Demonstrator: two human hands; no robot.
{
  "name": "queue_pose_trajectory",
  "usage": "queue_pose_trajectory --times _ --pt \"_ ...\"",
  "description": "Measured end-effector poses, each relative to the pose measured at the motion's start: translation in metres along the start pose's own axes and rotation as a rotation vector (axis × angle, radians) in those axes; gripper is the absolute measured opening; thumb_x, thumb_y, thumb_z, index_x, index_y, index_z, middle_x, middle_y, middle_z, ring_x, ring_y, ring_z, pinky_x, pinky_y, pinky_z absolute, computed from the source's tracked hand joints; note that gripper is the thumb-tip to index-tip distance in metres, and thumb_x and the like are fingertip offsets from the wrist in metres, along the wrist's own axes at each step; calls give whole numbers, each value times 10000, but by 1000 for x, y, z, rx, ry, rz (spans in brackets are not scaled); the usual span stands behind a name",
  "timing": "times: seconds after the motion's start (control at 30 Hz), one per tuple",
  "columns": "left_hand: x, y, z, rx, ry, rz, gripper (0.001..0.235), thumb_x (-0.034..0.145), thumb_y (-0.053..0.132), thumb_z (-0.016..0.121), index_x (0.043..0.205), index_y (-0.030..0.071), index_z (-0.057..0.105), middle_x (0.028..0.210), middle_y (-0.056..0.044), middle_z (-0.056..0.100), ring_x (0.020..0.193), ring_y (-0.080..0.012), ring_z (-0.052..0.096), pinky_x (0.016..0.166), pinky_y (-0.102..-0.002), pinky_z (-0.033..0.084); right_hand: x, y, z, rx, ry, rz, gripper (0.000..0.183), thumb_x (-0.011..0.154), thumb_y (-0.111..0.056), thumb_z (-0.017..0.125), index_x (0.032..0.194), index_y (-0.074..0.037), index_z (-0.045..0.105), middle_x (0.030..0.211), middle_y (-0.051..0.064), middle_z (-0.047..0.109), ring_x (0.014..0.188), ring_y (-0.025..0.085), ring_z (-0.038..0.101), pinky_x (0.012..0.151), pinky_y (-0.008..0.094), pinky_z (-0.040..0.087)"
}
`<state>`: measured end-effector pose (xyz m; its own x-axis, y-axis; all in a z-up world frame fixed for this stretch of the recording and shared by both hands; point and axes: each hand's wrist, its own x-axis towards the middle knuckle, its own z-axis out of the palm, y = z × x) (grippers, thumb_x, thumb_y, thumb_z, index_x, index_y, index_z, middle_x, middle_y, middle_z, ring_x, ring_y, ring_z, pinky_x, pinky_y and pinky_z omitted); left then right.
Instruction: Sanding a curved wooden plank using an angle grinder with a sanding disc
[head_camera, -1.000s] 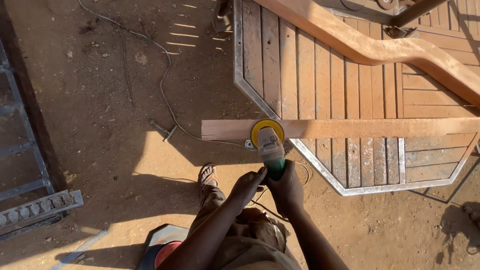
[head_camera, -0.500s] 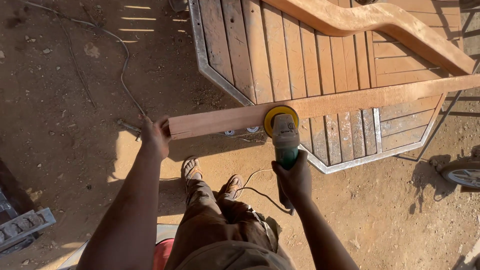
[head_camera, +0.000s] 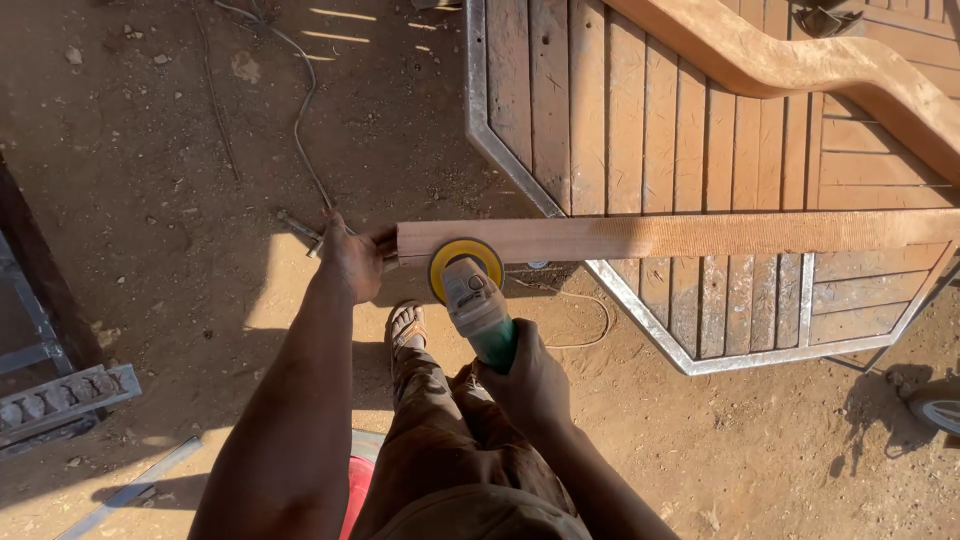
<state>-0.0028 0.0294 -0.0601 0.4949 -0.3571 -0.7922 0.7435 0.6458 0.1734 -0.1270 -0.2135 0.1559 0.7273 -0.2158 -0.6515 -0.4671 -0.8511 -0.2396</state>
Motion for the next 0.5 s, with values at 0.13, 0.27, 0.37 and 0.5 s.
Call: queue_pose_trajectory --times 0.13,0.27,0.37,0.5 --pt "-36 14 29 108 96 58 1199 845 813 -90 1288 19 692 1207 -226 718 1258 -358 613 1138 -478 354 -2 -4 -2 -22 120 17 611 768 -482 728 1209 -164 451 1089 193 708 924 557 624 698 638 448" --pt "-43 21 35 109 63 4 1198 865 814 -98 1281 28 704 1246 -207 727 1364 -365 590 1285 -515 199 4 -26 2 -92 41 -30 584 785 -462 742 1182 -159 438 1112 158 694 890 527 645 664 631 456" --pt "-27 18 19 59 53 -19 1213 863 846 -83 1251 29 725 1209 -195 740 1365 -347 599 1278 -552 75 7 -39 9 -156 8 -137 601 785 -445 767 1192 -148 438 1105 150 687 871 508 657 649 636 472" --pt "-13 15 4 26 -35 7 1204 874 834 -58 1323 -13 671 1264 -238 705 1390 -359 576 1308 -494 195 -2 -38 -3 -132 -16 -82 578 797 -462 720 1200 -168 430 1117 131 684 886 499 655 658 622 462"
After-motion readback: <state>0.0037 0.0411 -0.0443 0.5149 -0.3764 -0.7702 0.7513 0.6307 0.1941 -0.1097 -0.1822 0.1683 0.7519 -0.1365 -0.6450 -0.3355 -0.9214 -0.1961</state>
